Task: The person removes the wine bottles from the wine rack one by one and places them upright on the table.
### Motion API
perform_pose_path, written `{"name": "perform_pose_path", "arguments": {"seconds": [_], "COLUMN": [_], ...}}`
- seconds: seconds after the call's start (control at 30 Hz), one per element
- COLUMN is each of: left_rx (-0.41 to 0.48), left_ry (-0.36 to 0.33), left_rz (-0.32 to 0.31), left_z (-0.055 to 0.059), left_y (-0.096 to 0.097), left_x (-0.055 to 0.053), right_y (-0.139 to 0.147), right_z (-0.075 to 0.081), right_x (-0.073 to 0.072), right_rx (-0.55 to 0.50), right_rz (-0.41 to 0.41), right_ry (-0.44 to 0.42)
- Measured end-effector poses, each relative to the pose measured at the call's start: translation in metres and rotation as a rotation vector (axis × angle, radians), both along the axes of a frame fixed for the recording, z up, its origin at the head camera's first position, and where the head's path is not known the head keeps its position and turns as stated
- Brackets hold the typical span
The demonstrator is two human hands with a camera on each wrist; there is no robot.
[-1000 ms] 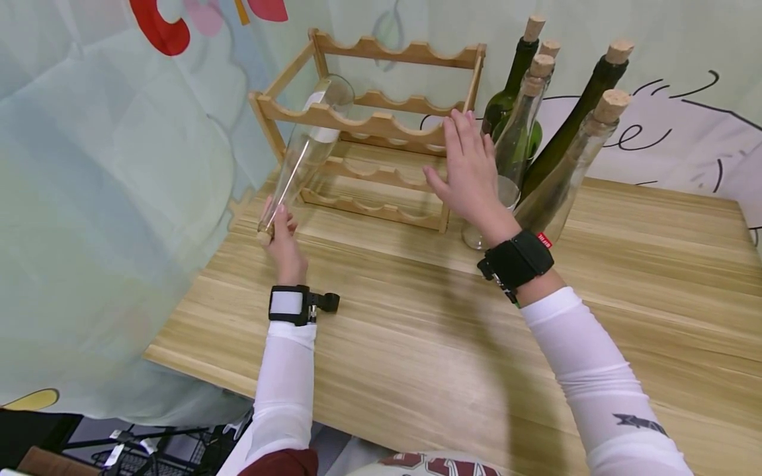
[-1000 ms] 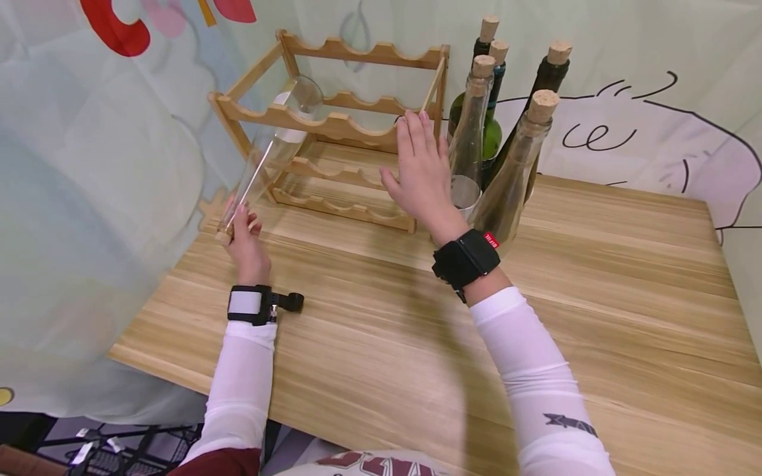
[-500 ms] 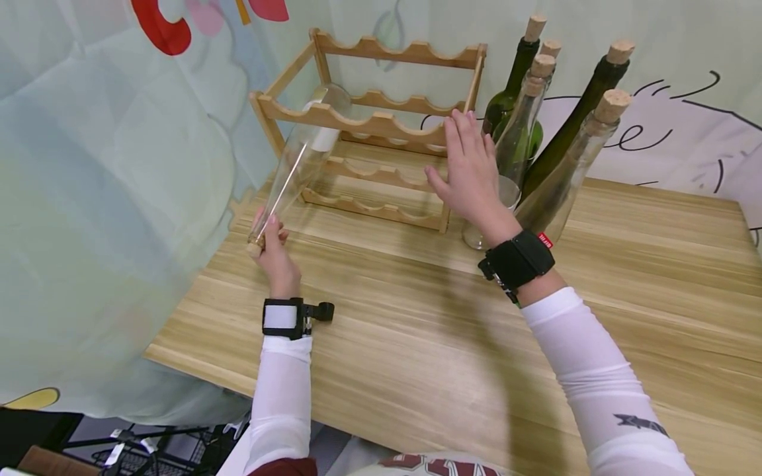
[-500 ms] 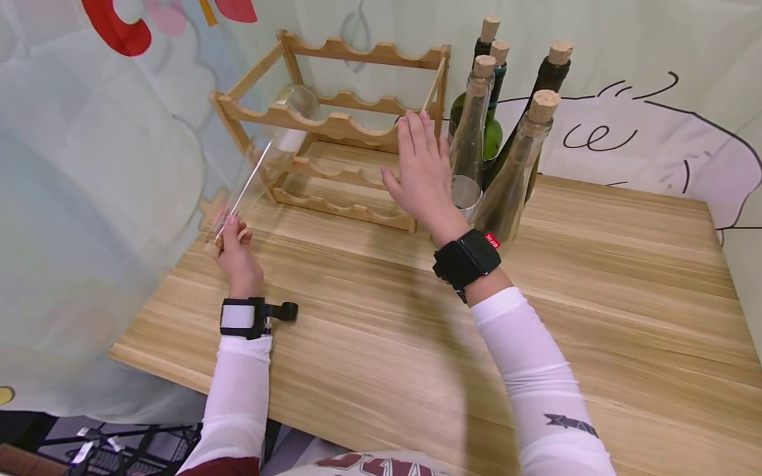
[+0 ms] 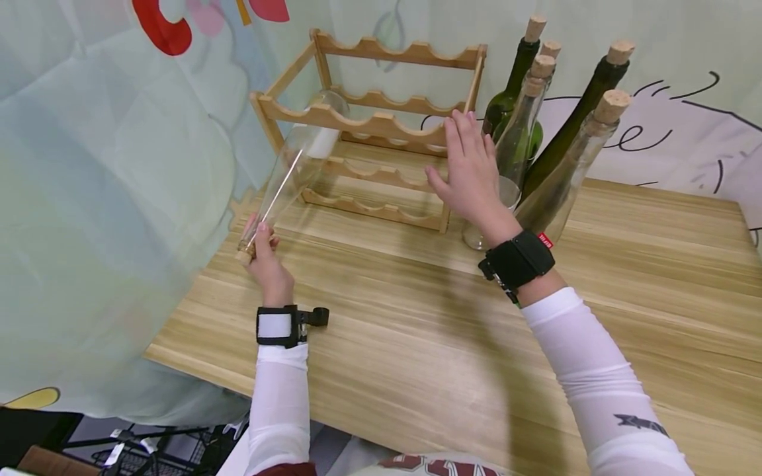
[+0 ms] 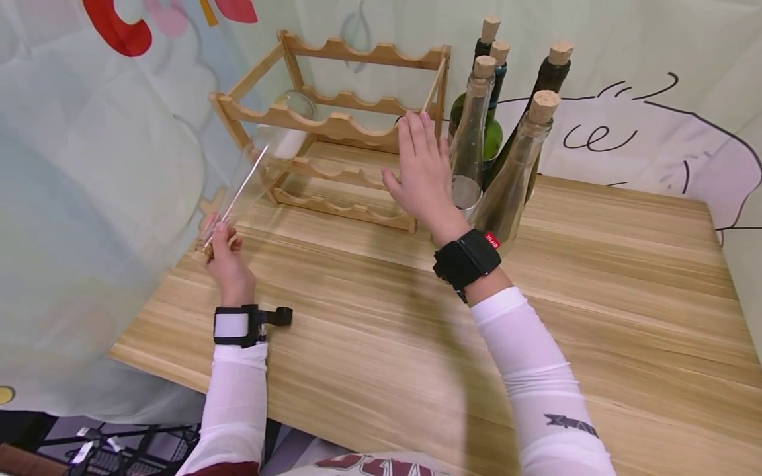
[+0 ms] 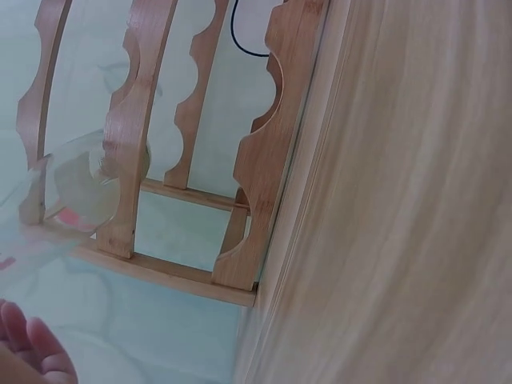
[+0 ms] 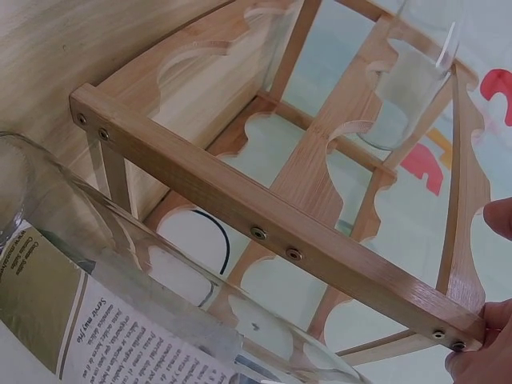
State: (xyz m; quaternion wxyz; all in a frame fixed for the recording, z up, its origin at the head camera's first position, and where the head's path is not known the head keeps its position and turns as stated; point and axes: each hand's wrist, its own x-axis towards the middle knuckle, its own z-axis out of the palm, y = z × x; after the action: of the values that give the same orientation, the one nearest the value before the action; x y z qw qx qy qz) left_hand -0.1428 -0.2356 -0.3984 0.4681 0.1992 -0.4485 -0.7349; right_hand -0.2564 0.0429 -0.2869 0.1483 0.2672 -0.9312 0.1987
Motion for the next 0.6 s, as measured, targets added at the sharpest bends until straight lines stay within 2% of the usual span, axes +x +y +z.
{"name": "perform_pose_path", "arguments": {"seconds": [0.27,0.6], "left_rx": [0.013,0.032], "left_ry": [-0.011,0.02], "left_rz": [0.01,0.02], "left_z": [0.0,-0.001], "left_y": [-0.003,-0.006], "left_x": [0.008,0.014], "right_y": [0.0,0.0], "right_z": [0.0,-0.001], "right_x": [0.0,0.0], "right_rx": [0.006,0.007], "right_rz": [0.001,0.0], "right_ry": [0.006,0.008]}}
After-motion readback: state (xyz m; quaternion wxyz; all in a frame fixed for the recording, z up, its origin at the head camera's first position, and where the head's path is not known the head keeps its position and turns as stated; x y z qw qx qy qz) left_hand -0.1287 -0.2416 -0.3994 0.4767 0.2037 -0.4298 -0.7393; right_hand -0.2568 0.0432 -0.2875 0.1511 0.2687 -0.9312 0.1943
